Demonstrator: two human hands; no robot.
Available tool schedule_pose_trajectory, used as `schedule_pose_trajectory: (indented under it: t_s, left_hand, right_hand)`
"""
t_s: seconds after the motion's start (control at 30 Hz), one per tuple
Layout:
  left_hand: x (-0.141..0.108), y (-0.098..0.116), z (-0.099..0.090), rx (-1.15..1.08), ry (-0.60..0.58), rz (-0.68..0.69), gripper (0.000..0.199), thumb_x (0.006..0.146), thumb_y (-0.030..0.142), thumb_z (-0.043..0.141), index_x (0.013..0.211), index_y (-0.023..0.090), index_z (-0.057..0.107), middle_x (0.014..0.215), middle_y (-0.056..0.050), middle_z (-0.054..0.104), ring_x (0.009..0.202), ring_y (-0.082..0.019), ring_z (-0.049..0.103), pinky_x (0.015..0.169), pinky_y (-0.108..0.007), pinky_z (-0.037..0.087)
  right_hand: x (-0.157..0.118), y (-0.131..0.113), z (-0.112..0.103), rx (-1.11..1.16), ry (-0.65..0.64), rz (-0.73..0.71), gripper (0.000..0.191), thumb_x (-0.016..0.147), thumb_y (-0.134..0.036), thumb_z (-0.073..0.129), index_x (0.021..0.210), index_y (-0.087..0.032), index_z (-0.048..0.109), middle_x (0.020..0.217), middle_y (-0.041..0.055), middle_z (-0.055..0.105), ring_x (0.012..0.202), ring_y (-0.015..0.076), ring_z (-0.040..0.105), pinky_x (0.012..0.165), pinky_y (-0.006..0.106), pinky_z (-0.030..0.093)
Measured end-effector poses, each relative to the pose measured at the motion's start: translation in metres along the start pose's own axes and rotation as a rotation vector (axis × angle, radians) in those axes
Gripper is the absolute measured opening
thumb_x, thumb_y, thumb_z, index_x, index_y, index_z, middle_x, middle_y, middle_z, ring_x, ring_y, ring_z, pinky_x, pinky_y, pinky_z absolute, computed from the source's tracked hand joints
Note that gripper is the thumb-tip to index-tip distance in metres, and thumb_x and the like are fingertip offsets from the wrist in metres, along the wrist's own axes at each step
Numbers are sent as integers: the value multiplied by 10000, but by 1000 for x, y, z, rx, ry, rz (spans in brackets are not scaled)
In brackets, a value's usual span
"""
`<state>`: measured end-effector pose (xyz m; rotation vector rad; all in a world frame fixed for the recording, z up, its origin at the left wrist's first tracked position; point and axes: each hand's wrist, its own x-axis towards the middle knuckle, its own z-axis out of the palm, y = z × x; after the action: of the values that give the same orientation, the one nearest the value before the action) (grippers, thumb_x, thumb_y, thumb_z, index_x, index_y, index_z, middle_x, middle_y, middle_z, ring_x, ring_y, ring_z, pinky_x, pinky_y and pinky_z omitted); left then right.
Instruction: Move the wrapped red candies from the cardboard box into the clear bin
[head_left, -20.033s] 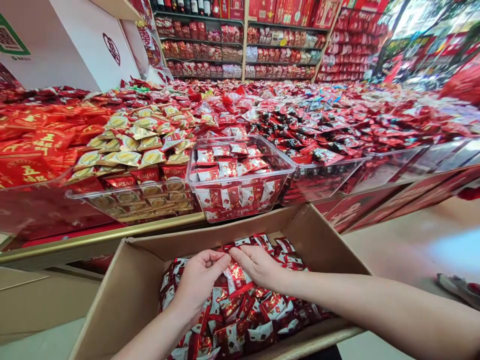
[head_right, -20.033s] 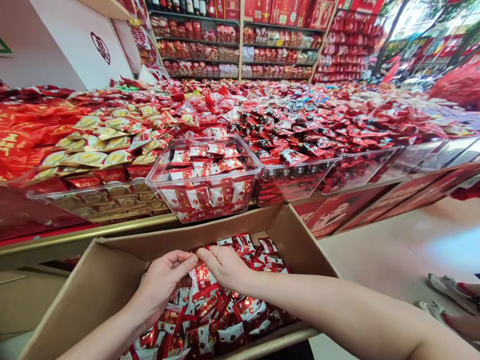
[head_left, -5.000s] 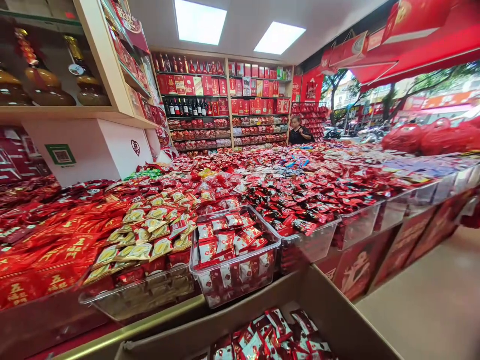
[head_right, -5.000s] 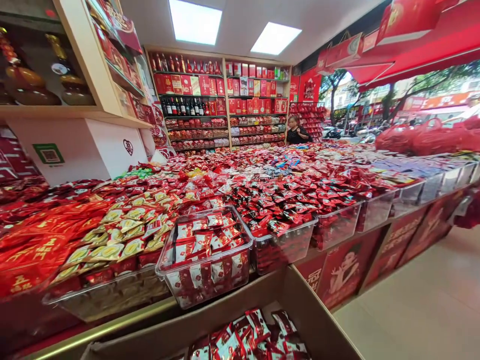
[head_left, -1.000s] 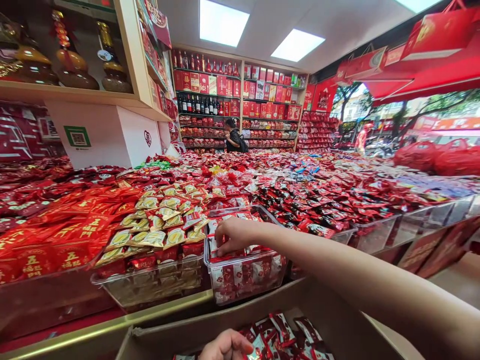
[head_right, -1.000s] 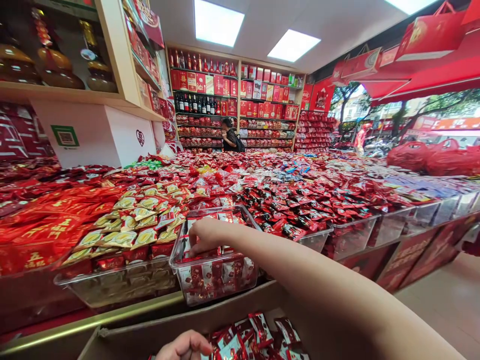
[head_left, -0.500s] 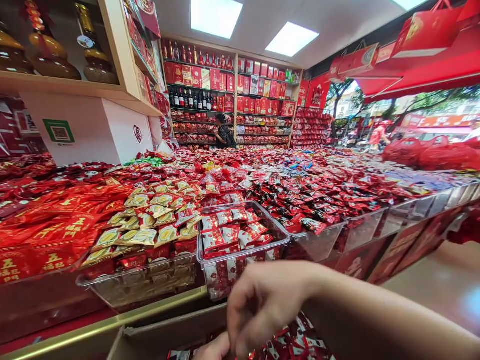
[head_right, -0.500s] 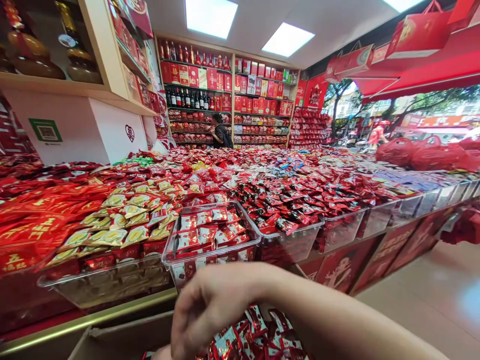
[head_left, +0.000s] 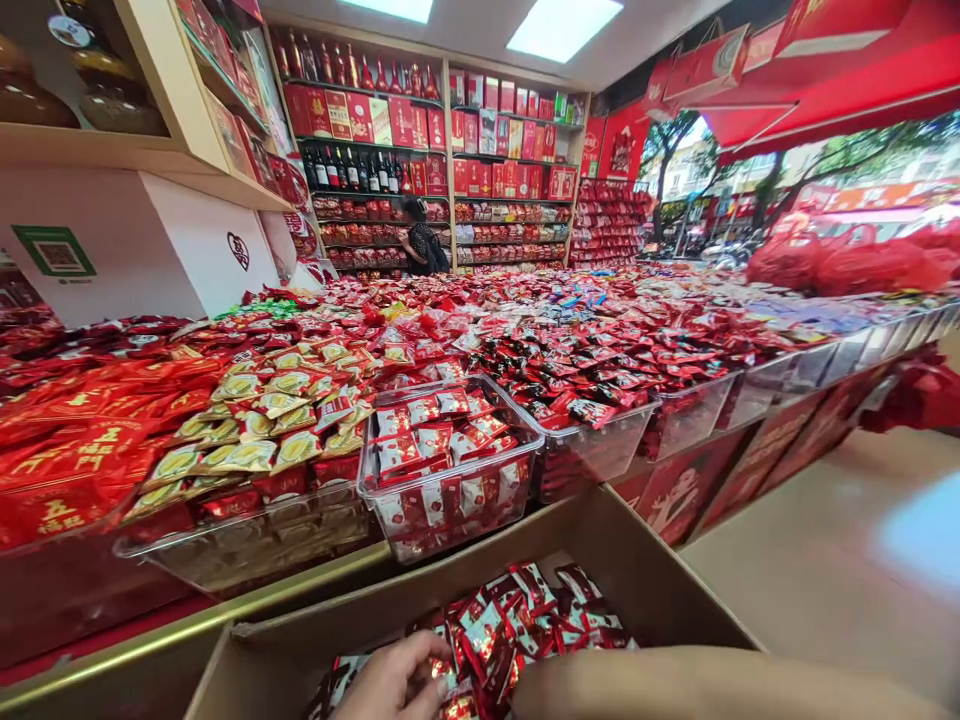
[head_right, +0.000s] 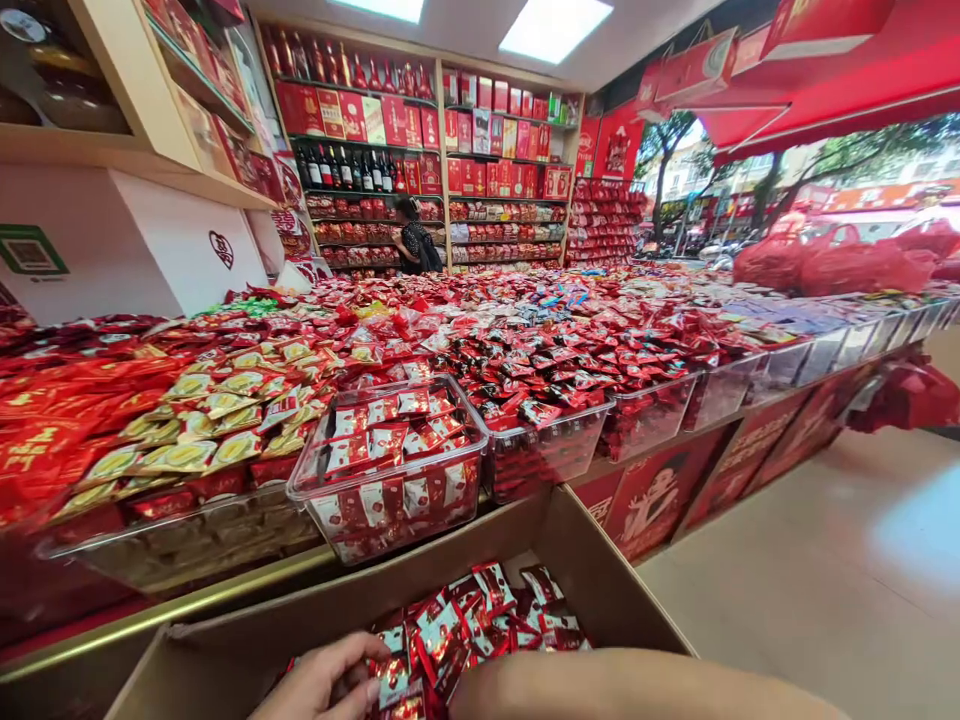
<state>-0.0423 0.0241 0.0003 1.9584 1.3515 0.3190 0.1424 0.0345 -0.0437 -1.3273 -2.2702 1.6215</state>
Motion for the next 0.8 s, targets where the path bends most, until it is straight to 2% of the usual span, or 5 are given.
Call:
schedule_pose_trajectory:
  t_s: [0.13, 0.3, 0.43, 0.63, 0.8]
  left_hand:
    - [0, 4, -2, -291, -24, -37, 266, 712, 248, 504, 969, 199, 553, 966, -53, 621, 877, -195, 547, 788, -286, 391]
    - [1, 19, 6, -815, -131, -108, 474, 694, 272, 586, 1122, 201, 398, 938, -48, 620, 849, -175, 573, 687, -266, 446]
    - [1, 28, 3, -775, -91, -169, 318, 693, 271, 593, 978, 154, 518, 680, 12, 615, 539, -114, 567, 458, -192, 387]
    - [-2, 35, -11, -799, -78, -258, 231, 701, 298, 585, 875, 151, 547, 697, 1, 620, 584, -108, 557, 487, -178, 385]
    - [-4, 45, -3, -774, -177, -250, 248, 684, 314, 596, 866, 148, 567, 716, -9, 618, 597, -126, 550, 490, -196, 381]
  right_hand:
    - [-9, -4, -33, -282, -79, -22, 71, 612, -216, 609, 651, -157, 605, 506, -41, 470, 507, 85, 436, 472, 192, 313]
    - [-19, -19, -56, 378, 175, -134, 232, 684, -335, 541, 757, -115, 553, 575, -34, 483, 477, 45, 391, 461, 167, 321]
    - [-23, -20, -63, 402, 121, -120, 223, 670, -290, 558, 811, -117, 565, 581, -30, 498, 460, 42, 392, 447, 167, 320]
    - [-25, -3, -70, 37, 5, -39, 242, 622, -240, 610, 836, -129, 595, 664, 0, 571, 566, 85, 487, 534, 198, 374]
    - [-21, -29, -57, 372, 225, -298, 373, 733, -440, 471, 911, -124, 556, 752, 16, 559, 621, 73, 474, 573, 191, 380]
